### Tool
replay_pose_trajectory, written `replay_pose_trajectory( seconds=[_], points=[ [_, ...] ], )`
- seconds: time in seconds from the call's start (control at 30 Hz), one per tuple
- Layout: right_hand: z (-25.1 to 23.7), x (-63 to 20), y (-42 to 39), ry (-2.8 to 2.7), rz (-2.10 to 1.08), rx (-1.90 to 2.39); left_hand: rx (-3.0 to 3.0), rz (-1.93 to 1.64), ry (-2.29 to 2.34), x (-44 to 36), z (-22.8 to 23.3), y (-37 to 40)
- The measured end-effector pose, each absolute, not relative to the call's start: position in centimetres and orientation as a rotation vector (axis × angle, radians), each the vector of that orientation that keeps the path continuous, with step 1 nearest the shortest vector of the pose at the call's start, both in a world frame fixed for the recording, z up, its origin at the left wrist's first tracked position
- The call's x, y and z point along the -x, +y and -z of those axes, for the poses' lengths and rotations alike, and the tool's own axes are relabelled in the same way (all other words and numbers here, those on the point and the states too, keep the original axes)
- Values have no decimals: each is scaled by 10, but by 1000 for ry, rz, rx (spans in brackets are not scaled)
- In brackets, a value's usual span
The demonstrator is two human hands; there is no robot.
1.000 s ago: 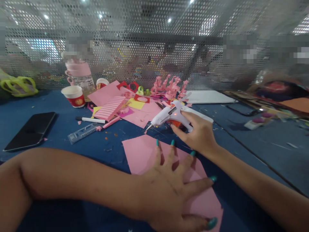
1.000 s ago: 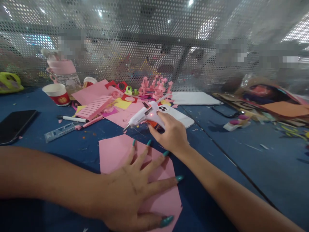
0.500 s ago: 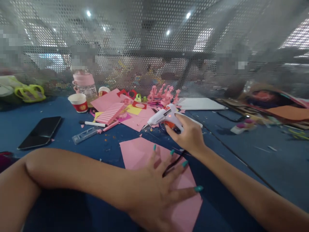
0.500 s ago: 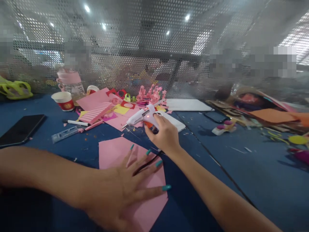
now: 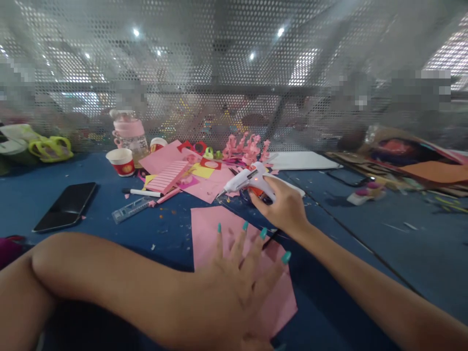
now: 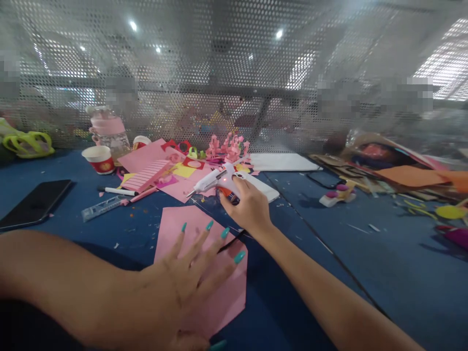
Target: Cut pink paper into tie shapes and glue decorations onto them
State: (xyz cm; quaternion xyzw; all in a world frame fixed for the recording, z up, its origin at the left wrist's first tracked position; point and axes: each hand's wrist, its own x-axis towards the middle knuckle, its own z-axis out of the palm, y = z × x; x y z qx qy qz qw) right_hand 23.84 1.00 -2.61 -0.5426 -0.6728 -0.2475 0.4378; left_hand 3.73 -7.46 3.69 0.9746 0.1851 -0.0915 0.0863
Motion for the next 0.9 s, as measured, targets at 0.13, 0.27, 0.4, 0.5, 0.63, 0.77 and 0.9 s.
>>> replay_pose_trajectory(
  seconds=[0.13,0.27,0.4,0.5,0.63,0.77,0.9],
  points=[
    [28,-240,12,-1656,579,1382,-2760,512,577,-46,-35,-73],
    [27,-241,11,-1668,545,1416,-2741,464,647,-46,-41,-74],
    [26,-241,11,-1666,528,1435,-2778,512,615,-45,-40,-78],
    [26,-241,12,-1650,536,1436,-2829,504,631,-47,-25,-82],
    [26,-241,12,-1637,540,1434,-2849,406,896,-46,10,-94],
    [26,-241,12,-1644,536,1431,-2916,276,763,-34,23,-97],
    [26,-241,12,-1633,530,1438,-2951,304,569,-6,-10,-83]
  ],
)
